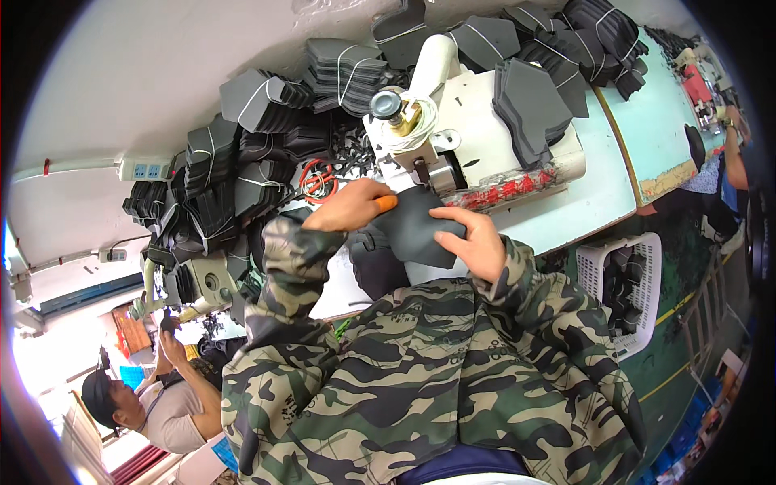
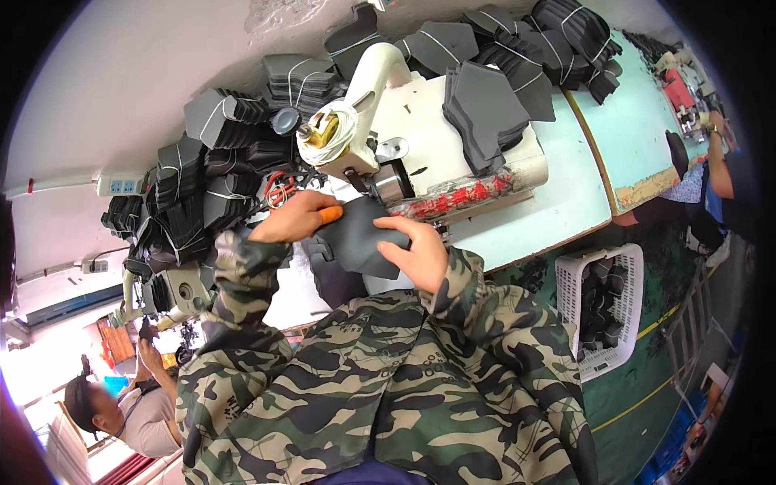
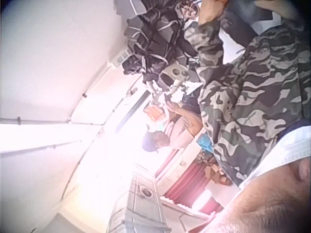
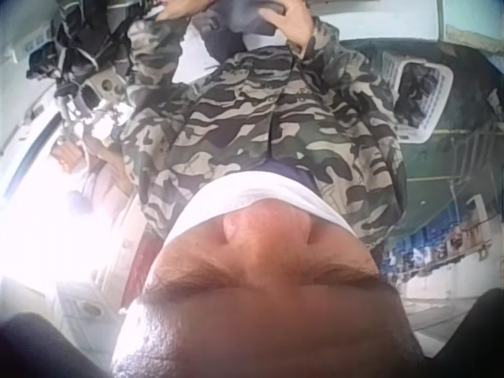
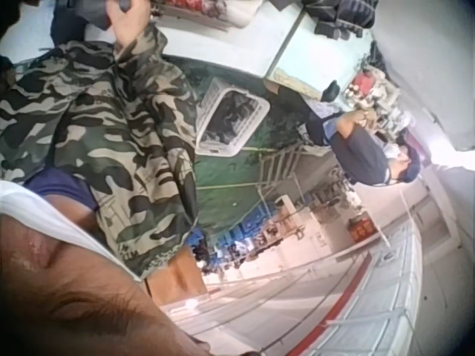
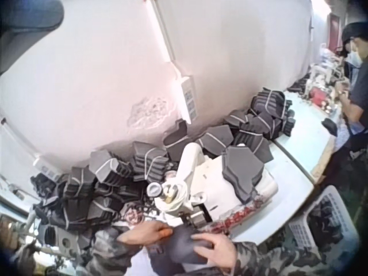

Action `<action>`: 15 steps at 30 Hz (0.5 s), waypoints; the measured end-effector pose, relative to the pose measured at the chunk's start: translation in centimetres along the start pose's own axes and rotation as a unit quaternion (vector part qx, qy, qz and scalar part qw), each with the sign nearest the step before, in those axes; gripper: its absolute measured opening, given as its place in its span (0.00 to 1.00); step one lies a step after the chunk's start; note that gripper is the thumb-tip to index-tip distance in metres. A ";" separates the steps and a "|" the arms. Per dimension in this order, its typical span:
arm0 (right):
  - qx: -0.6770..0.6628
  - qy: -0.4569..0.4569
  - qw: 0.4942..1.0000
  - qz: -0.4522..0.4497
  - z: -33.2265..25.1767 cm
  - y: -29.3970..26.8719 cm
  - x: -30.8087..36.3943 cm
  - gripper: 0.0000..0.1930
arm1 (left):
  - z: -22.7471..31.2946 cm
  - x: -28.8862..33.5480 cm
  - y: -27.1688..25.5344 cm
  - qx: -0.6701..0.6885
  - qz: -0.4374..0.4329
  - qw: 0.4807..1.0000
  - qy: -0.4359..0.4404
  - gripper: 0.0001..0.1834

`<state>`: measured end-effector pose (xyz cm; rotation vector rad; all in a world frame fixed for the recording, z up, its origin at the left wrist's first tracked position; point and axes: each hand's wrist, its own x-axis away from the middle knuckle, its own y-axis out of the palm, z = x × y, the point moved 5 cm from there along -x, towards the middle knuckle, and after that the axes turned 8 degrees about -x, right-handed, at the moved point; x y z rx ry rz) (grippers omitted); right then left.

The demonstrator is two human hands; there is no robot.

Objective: Skiving the edges of leather shoe components using a skiving machine to thin the material for subsequent assembly.

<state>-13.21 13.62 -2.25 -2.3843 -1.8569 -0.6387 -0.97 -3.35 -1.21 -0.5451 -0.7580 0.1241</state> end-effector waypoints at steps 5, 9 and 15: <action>0.208 -0.181 0.960 0.042 -4.1 -1.9 0.9 0.15 | 1.7 -3.7 -0.5 -0.078 0.100 0.985 0.116 0.14; 0.473 -0.271 0.838 -0.008 -10.5 -2.3 -3.2 0.10 | 3.0 -2.2 0.0 -0.117 0.116 0.984 0.064 0.12; 0.156 -0.213 0.965 -0.004 -9.9 -3.9 0.0 0.14 | 3.1 3.7 7.1 0.341 -0.080 0.935 -0.057 0.20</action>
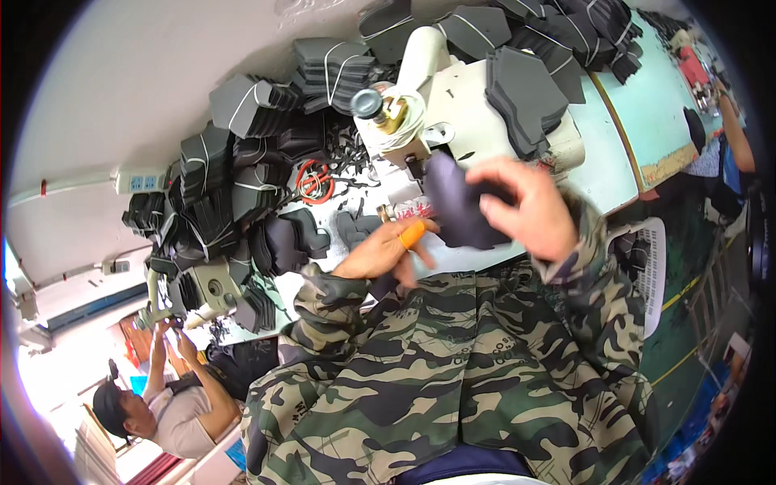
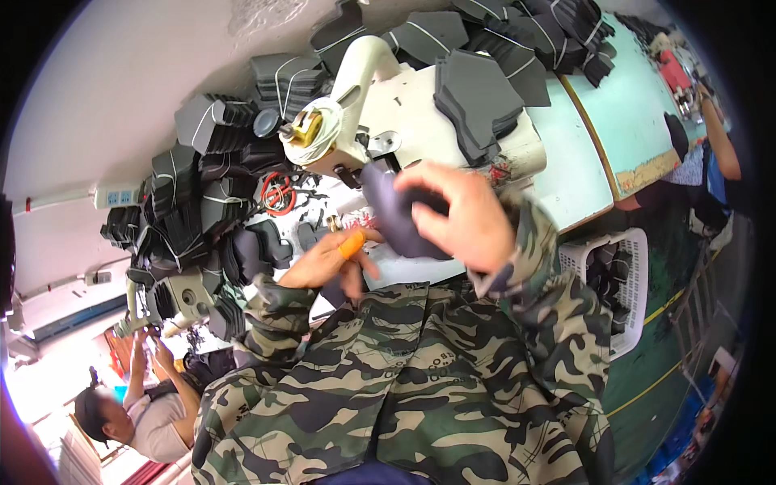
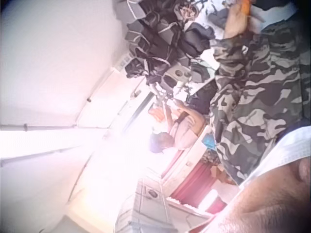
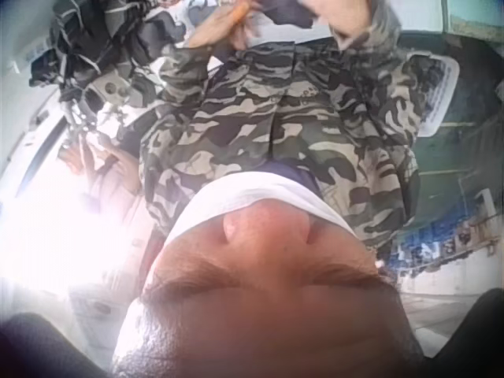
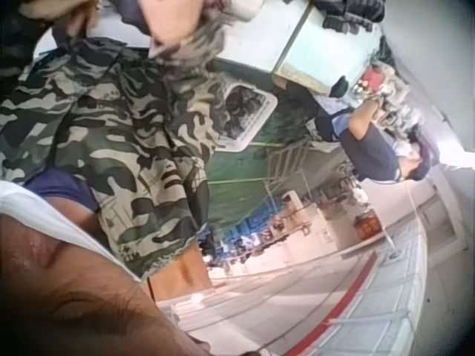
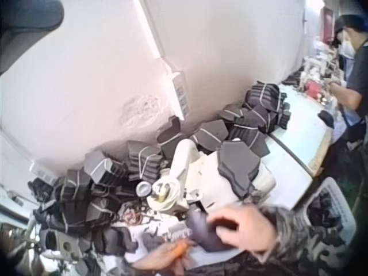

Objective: Skiving the edges of leather shoe components using a skiving machine to thin the material for subsequent assembly.

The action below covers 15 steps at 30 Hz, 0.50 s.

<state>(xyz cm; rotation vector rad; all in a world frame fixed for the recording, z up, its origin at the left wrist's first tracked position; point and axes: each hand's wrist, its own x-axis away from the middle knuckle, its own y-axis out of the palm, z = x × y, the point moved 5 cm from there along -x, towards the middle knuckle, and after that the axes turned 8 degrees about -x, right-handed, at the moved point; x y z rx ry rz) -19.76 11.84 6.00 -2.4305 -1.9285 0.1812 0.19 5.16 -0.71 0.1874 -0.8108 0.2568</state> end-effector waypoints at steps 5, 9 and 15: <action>-0.149 0.261 0.940 -0.159 4.4 5.4 4.8 0.17 | -1.8 -0.5 -1.7 0.028 0.025 0.999 0.024 0.17; -0.271 0.287 0.913 -0.100 7.2 7.6 4.6 0.21 | -0.3 -0.1 -4.4 -0.230 0.119 0.963 0.079 0.15; -0.276 0.270 0.916 -0.107 6.4 9.5 4.0 0.24 | 1.4 -1.3 -7.2 -0.323 0.114 0.936 0.082 0.15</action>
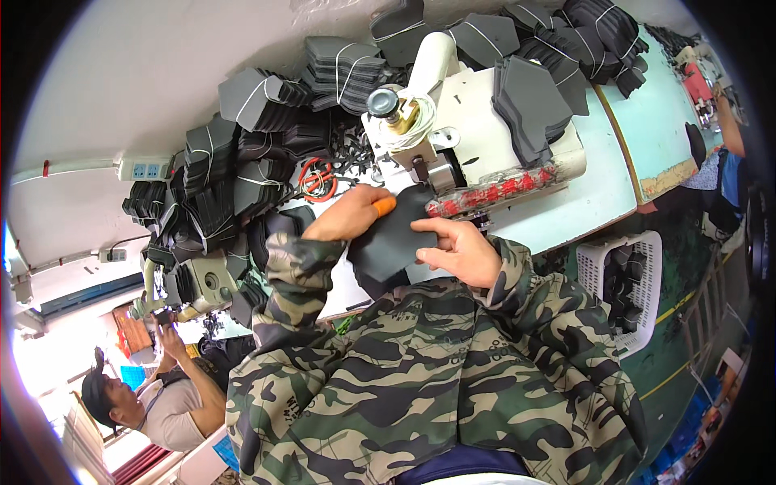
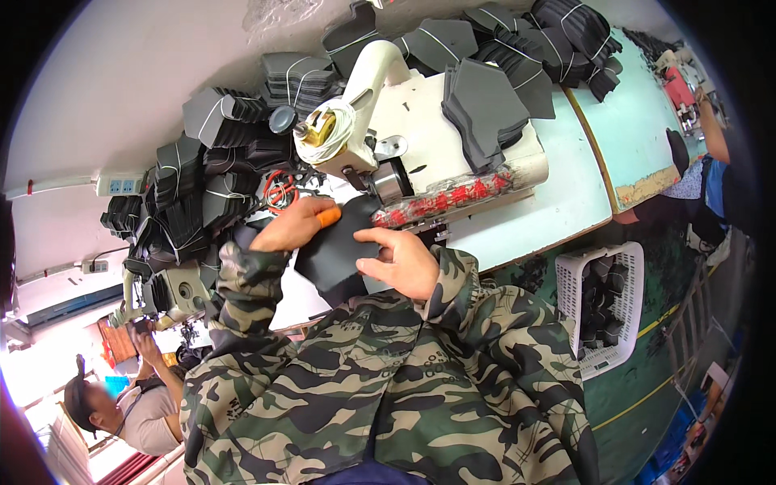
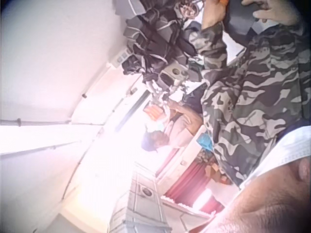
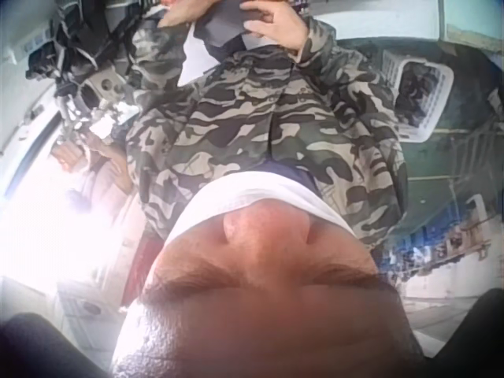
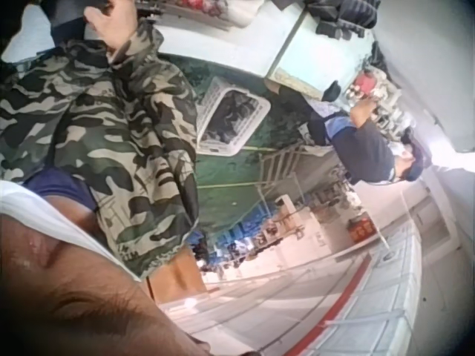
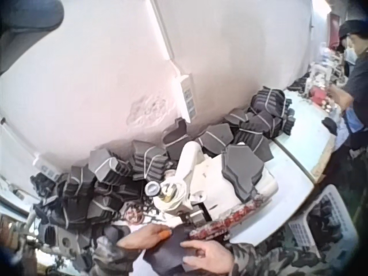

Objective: Skiving the edges of leather shoe components using a skiving machine to thin the material for subsequent assembly.

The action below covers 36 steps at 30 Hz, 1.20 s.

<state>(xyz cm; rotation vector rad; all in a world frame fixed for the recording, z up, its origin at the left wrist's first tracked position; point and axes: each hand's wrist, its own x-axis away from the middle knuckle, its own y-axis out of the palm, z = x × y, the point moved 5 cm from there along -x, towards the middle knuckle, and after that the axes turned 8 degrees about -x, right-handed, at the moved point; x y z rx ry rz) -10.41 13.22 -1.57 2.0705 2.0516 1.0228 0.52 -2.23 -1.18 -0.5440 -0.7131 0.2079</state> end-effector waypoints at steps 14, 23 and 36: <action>0.291 -0.207 0.916 0.183 -11.1 -9.2 2.2 0.14 | -2.3 1.3 0.9 -0.121 0.310 0.942 -0.054 0.11; 0.553 -0.371 0.683 0.301 -13.7 -11.2 5.2 0.20 | -8.6 4.1 8.0 -0.345 0.122 0.930 -0.025 0.15; 0.070 -0.033 0.995 0.063 0.4 -3.7 0.2 0.15 | 1.0 2.6 0.1 0.142 -0.008 0.988 -0.067 0.09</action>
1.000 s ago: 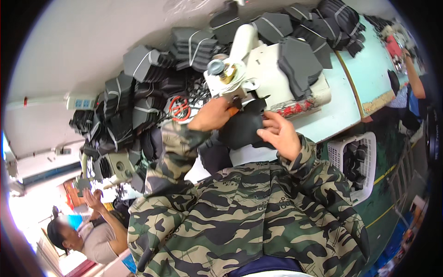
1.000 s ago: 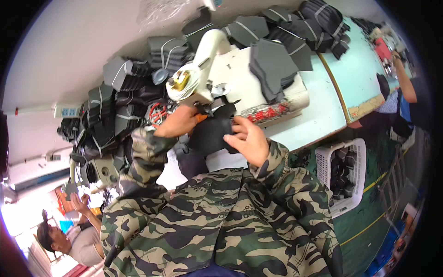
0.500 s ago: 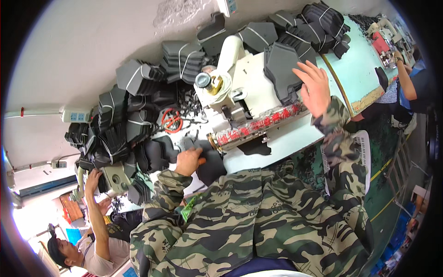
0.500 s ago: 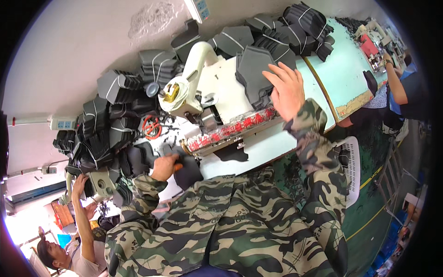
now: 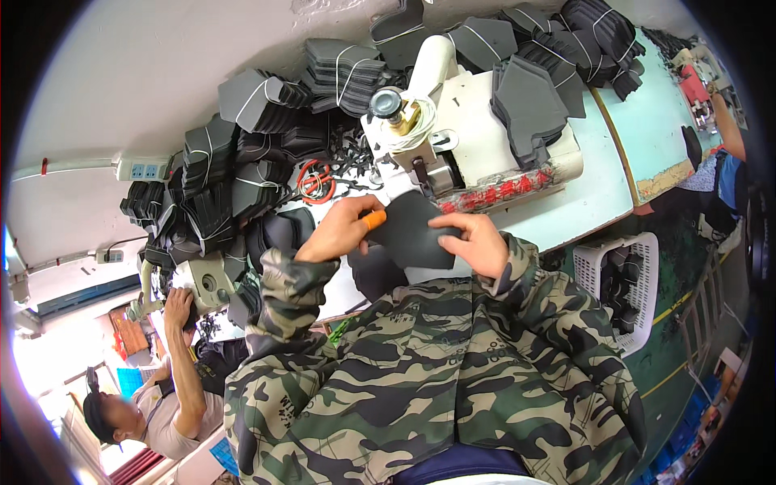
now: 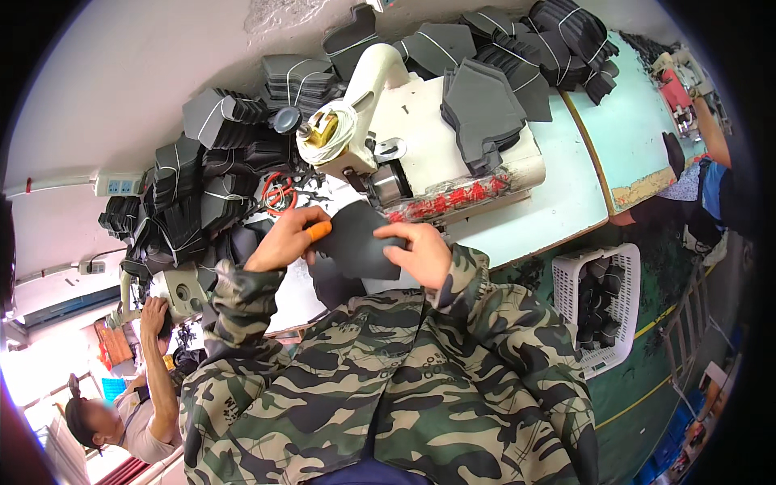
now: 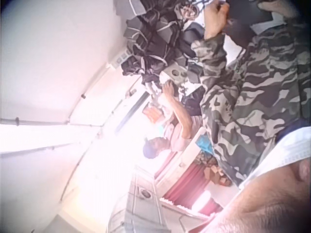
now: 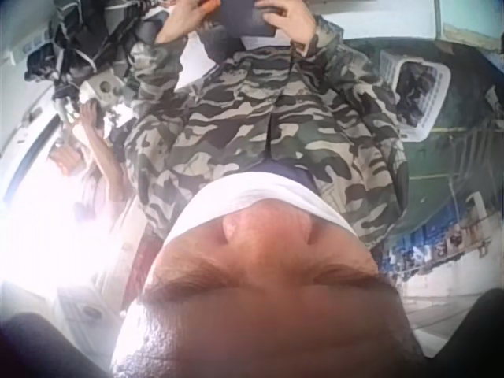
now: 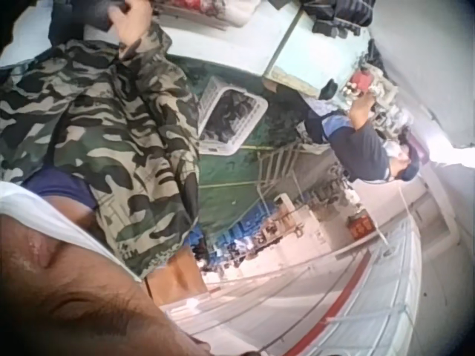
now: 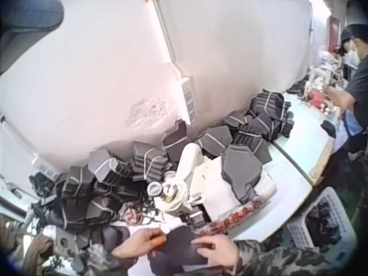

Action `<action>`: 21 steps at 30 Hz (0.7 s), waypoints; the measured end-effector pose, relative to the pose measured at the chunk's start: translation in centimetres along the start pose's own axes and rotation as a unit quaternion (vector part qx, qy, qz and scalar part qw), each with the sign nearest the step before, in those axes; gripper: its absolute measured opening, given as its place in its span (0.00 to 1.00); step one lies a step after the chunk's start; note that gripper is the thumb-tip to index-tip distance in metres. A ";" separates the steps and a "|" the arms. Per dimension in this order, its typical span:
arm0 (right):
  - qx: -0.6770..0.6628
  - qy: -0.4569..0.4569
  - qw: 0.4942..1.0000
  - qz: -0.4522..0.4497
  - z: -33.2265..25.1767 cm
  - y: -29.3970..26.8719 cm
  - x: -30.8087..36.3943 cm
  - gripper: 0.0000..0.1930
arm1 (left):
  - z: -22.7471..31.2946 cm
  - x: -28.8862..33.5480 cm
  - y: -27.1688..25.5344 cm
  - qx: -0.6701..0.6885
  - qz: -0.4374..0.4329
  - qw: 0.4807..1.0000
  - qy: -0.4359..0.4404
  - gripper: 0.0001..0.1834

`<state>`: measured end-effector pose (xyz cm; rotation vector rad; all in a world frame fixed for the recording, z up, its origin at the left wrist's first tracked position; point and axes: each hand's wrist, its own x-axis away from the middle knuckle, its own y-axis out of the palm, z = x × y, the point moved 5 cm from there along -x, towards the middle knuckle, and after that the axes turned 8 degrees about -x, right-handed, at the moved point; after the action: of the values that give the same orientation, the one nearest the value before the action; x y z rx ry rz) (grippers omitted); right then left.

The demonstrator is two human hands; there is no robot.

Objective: Skiving the edges of leather shoe components using a skiving machine to thin the material for subsequent assembly.

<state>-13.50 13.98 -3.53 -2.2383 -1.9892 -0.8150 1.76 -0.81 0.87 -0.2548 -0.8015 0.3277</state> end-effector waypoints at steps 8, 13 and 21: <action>0.020 -0.089 0.992 0.092 -1.2 0.3 2.2 0.16 | 2.4 -4.8 -0.7 -0.135 -0.058 0.989 0.017 0.12; 0.413 -0.303 0.850 0.124 -9.7 -1.1 1.2 0.10 | 3.2 -6.8 -0.2 -0.184 0.064 0.965 0.173 0.13; 0.008 -0.150 0.988 0.043 -10.1 -2.6 2.8 0.15 | 0.1 0.1 7.0 0.236 -0.145 0.961 -0.010 0.22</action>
<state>-19.43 13.29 5.50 -2.5466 -1.9826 -0.4744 0.44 5.66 -1.37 0.3123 -0.7454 0.2363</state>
